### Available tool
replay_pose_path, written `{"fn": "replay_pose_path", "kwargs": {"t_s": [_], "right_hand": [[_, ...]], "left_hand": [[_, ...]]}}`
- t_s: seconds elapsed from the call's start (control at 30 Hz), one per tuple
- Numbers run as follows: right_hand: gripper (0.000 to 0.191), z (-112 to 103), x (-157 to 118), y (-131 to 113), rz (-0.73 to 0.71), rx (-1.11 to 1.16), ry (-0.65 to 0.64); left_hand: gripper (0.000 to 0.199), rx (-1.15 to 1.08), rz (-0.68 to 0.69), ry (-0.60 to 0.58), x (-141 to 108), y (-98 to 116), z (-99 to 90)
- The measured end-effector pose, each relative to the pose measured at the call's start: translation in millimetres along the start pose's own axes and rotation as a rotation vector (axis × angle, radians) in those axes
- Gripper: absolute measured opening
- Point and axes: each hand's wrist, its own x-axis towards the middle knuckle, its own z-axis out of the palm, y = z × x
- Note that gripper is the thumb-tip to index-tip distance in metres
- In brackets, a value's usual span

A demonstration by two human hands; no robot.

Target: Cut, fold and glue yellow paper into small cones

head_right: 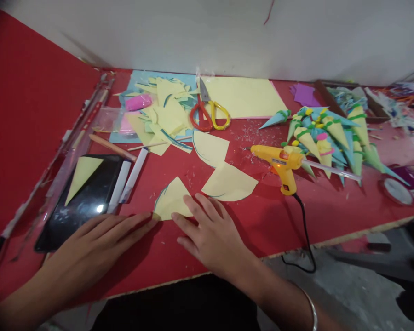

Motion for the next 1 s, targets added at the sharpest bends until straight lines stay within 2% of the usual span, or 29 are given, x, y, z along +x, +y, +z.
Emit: {"fn": "replay_pose_path", "kwargs": {"t_s": [0.33,0.53,0.67,0.73,0.83,0.93,1.0], "right_hand": [[0.031,-18,-29,25,0.081,-0.009,-0.044],[0.02,-16,-27,34,0.099,0.129,0.04],[0.036,-13,-5,32,-0.007,0.225,-0.078],[0.032,-10,6,33,-0.071,0.189,-0.101],[0.021,-6,16,34,-0.214,0.024,-0.032],[0.025,-7,19,33,-0.347,-0.131,0.077],[0.027,-9,21,30,-0.378,-0.188,0.133]], "left_hand": [[0.055,-0.03,0.009,0.017,0,0,1.4],[0.052,-0.074,0.044,0.011,-2,-2,1.8],[0.047,-0.073,0.051,0.04,1,-3,1.8],[0.044,-0.048,0.055,0.074,3,-2,2.3],[0.041,-0.04,0.039,0.102,6,0,3.1],[0.037,-0.06,-0.009,0.105,11,5,3.8],[0.03,-0.072,-0.047,0.124,16,9,4.1]]}}
